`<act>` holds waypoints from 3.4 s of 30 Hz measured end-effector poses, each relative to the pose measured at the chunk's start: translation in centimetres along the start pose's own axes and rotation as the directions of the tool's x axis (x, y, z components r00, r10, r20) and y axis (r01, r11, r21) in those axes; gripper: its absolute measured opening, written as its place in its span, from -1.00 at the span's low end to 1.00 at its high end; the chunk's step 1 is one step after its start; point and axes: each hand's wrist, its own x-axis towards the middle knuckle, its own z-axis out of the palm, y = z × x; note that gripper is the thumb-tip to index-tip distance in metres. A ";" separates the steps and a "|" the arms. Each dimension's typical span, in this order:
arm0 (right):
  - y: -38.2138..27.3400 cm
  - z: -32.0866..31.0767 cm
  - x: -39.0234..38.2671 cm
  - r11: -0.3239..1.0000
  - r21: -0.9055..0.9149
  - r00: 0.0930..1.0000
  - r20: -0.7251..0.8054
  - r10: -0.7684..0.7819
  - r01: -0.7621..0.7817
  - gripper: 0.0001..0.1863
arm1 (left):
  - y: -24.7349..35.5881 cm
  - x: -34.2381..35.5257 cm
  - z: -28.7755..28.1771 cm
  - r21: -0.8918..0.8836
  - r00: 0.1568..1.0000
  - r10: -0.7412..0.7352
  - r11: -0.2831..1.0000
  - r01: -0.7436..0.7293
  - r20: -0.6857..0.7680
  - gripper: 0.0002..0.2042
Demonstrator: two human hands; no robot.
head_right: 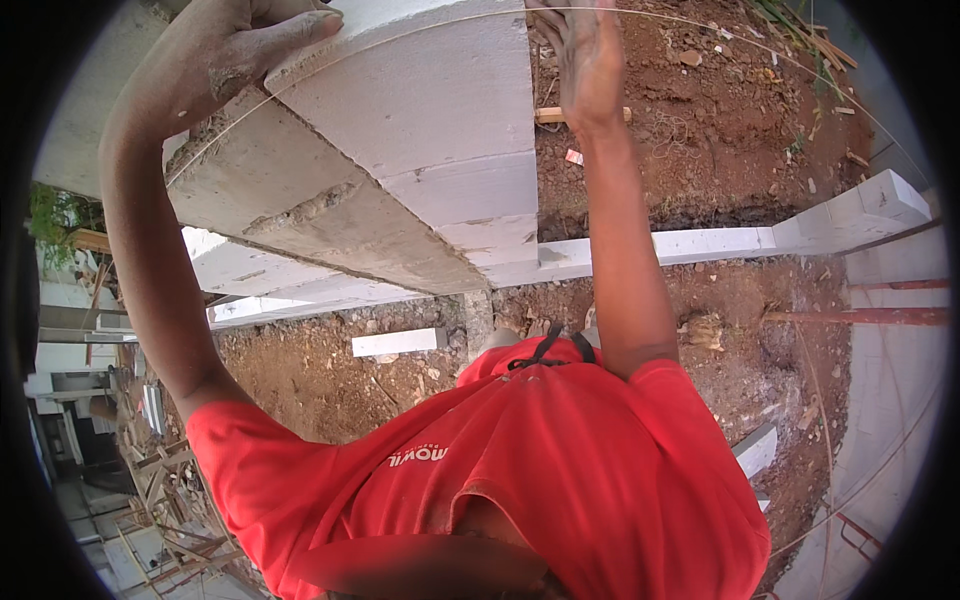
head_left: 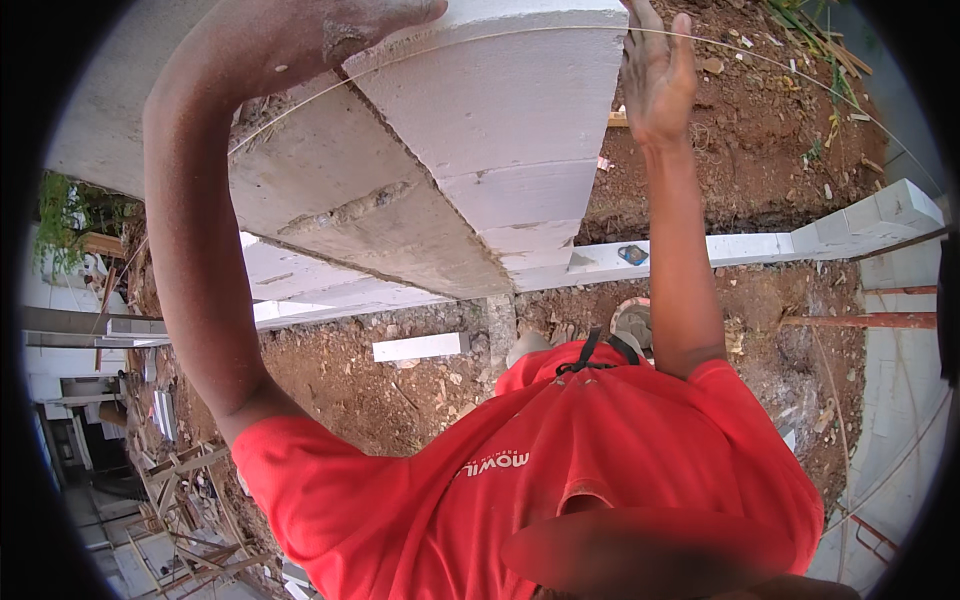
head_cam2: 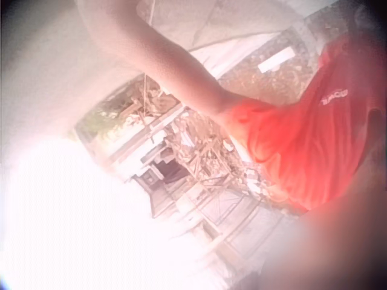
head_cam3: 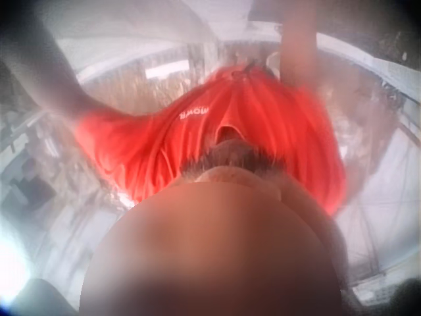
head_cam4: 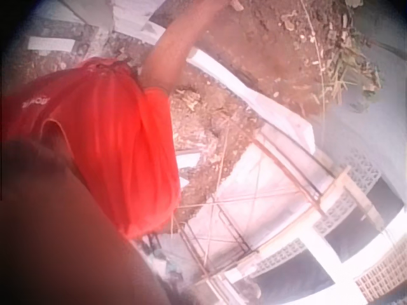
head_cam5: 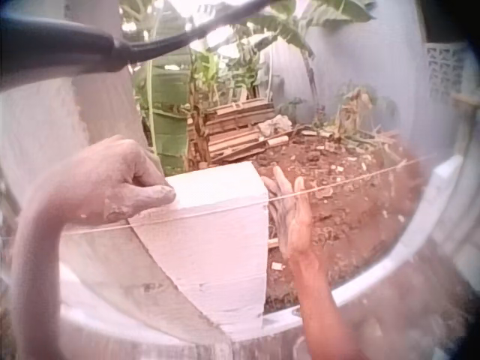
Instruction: The person applies cement mortar to a vertical wall using a trowel, then places a white block on top and taps it into position with a hammer. The person repeats this process by scooping more mortar and setting another block.
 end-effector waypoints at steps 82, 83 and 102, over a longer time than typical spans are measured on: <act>-2.9 -39.9 -77.5 0.483 0.383 -0.387 -0.917 0.098 -0.787 -0.84 | 23.7 11.1 14.7 0.044 0.059 0.114 0.736 -0.676 -0.992 -0.65; -4.1 -39.7 -77.1 0.694 0.654 -0.705 -0.643 0.300 -0.301 -0.88 | 26.6 11.5 16.3 0.004 0.098 0.123 0.639 -0.769 -0.988 -0.65; -13.5 -62.0 -102.8 0.531 0.685 -0.756 -0.644 0.120 -0.499 -0.52 | 24.0 -18.2 81.7 0.085 0.388 -0.242 0.922 0.379 0.889 -0.69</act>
